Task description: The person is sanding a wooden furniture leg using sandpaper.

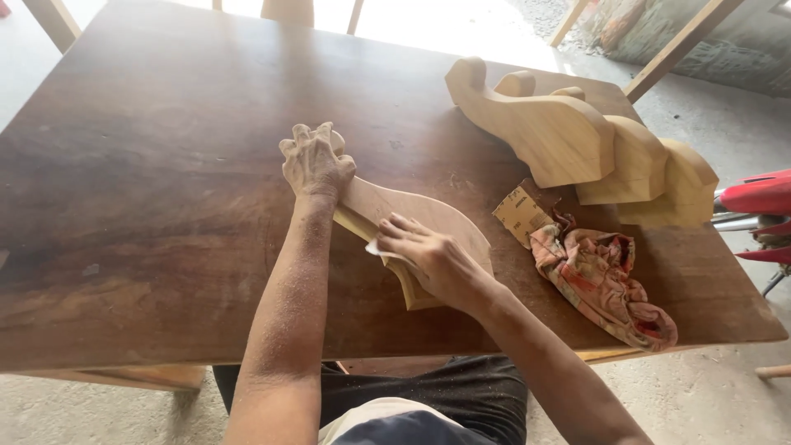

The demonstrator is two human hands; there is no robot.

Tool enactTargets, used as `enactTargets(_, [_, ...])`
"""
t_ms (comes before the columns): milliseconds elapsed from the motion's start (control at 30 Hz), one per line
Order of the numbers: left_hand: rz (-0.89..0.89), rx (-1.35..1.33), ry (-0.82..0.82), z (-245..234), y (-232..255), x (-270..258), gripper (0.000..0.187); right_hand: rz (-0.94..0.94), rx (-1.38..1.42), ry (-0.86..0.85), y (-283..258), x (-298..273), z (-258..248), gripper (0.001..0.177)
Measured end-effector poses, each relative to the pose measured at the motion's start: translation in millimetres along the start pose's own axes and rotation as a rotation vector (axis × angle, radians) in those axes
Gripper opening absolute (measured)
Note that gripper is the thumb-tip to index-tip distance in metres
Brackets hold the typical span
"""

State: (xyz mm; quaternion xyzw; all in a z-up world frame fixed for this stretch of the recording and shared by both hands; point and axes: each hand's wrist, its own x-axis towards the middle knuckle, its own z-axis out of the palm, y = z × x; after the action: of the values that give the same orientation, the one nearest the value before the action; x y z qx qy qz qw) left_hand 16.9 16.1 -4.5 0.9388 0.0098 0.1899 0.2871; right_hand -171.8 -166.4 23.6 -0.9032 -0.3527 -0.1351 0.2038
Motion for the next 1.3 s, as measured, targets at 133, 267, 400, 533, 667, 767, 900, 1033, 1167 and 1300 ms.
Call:
enactTargets(133, [0.0,-0.037,-0.023,11,-7,-5,0.062,-0.05,-0.006,0.009,-6,-65,1,0.031])
enactTargets(267, [0.01,-0.062,0.015,15,-7,-9,0.062,0.054,-0.023,0.025,-29,-63,-12,0.032])
enactTargets(400, [0.011,-0.061,0.029,8,-4,-7,0.06,-0.02,-0.044,0.04,-29,-11,-7,0.029])
enactTargets(533, [0.002,-0.068,-0.018,12,-7,-1,0.06,-0.03,-0.05,0.025,-20,-27,7,0.031])
enactTargets(667, [-0.005,-0.069,-0.004,18,-10,-4,0.062,-0.033,-0.061,0.044,-28,-79,-2,0.028])
enactTargets(767, [0.019,-0.066,0.043,17,-8,-5,0.063,0.018,-0.089,0.059,-34,-69,-7,0.031])
enactTargets(900, [0.014,-0.061,0.029,6,-3,-8,0.062,0.001,0.004,0.025,-30,-18,-4,0.028])
enactTargets(1033, [0.007,-0.073,0.007,7,-4,-5,0.06,-0.098,-0.013,-0.002,-17,-29,4,0.029])
enactTargets(1167, [-0.007,-0.086,0.009,17,-11,-4,0.061,-0.027,0.046,-0.014,-12,-60,-5,0.026])
enactTargets(1300, [0.013,-0.068,0.025,9,-4,-8,0.061,-0.058,0.038,-0.036,-14,-18,-6,0.023])
